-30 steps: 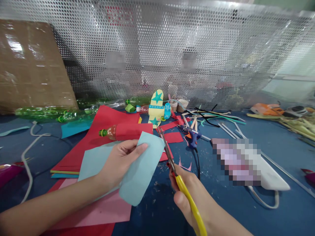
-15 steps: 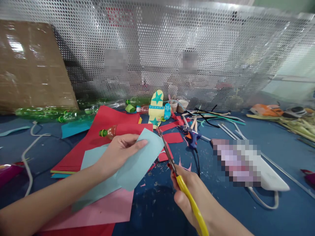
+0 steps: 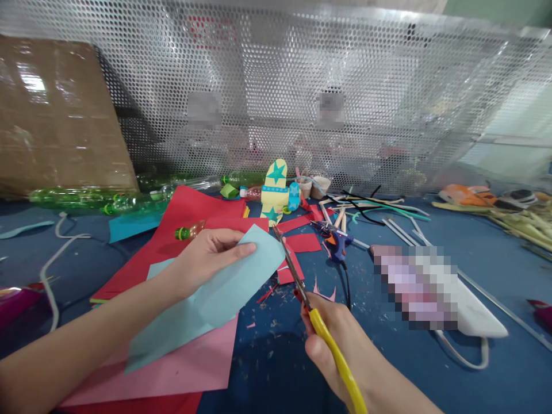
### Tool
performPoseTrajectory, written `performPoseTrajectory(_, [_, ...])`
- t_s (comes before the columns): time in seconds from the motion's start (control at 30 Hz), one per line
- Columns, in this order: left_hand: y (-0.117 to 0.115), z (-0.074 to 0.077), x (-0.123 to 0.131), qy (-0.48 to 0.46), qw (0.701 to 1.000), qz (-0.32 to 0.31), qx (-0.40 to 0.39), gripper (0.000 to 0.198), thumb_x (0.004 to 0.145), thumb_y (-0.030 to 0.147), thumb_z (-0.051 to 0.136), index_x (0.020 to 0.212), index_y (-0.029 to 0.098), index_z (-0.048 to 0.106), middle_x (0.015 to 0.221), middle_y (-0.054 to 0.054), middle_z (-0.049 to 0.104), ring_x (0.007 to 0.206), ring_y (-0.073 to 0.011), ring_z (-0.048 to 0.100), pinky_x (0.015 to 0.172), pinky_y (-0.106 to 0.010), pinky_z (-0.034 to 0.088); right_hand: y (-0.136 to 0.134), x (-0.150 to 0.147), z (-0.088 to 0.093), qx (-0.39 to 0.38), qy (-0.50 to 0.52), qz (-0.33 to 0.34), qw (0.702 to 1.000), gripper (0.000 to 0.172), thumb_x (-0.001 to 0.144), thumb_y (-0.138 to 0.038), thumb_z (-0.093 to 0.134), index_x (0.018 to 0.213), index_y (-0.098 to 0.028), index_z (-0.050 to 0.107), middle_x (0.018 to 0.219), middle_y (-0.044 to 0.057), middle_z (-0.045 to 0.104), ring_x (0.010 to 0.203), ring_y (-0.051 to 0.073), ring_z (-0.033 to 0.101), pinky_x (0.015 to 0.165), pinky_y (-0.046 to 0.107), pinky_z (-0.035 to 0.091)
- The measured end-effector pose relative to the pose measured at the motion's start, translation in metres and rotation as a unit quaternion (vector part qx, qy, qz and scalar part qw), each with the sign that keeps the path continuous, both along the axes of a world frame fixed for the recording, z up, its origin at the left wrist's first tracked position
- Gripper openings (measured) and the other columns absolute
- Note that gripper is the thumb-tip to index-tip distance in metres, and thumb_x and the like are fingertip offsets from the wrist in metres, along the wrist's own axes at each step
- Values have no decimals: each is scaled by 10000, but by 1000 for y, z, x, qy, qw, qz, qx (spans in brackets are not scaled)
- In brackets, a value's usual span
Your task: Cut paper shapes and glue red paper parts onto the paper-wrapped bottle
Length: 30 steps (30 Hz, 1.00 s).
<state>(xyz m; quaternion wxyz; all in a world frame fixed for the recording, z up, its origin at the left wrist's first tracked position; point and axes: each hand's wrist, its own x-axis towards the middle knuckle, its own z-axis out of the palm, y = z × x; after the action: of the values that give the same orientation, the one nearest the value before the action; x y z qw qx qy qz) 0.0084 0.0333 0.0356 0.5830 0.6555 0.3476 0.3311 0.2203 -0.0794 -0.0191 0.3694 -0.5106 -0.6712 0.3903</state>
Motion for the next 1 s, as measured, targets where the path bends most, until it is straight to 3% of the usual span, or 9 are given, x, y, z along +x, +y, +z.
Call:
performPoseTrajectory(0.13, [1,4,-2,13,1000,-4,-23,207,756,366,679,787,170,738,661,-21,678,536,-117,570,470,-200,400,-1,1,0,-1,-15,29,999,682,712,-884,249,684,-217,385,552,-50,379,422,73,266,334,221,240])
performPoseTrajectory(0.3, [4,6,-7,45,999,-4,-8,227,775,386,662,793,170,732,652,-22,661,545,-119,566,462,-199,380,-4,-2,6,-11,-21,-10,1000,673,684,-902,266,666,-233,331,565,-44,385,440,83,278,350,237,217])
performPoseTrajectory(0.57, [10,8,-13,78,996,-32,27,316,789,428,644,627,158,671,490,28,479,410,-64,381,372,-177,250,1,1,-4,-17,-16,14,1000,693,645,-925,277,640,-234,324,525,-52,350,431,85,262,360,241,189])
performPoseTrajectory(0.8, [12,12,-16,90,995,-29,38,272,786,428,643,761,175,740,534,11,553,428,-76,415,383,-183,275,2,2,0,9,-73,30,997,697,676,-913,208,613,-229,325,526,-40,371,452,98,293,418,256,235])
performPoseTrajectory(1.0, [12,13,-15,80,996,-27,37,292,776,416,644,635,166,693,506,26,507,423,-69,382,376,-180,249,1,2,-2,-3,-74,35,997,690,679,-910,216,629,-233,340,545,-45,342,463,106,299,414,247,290])
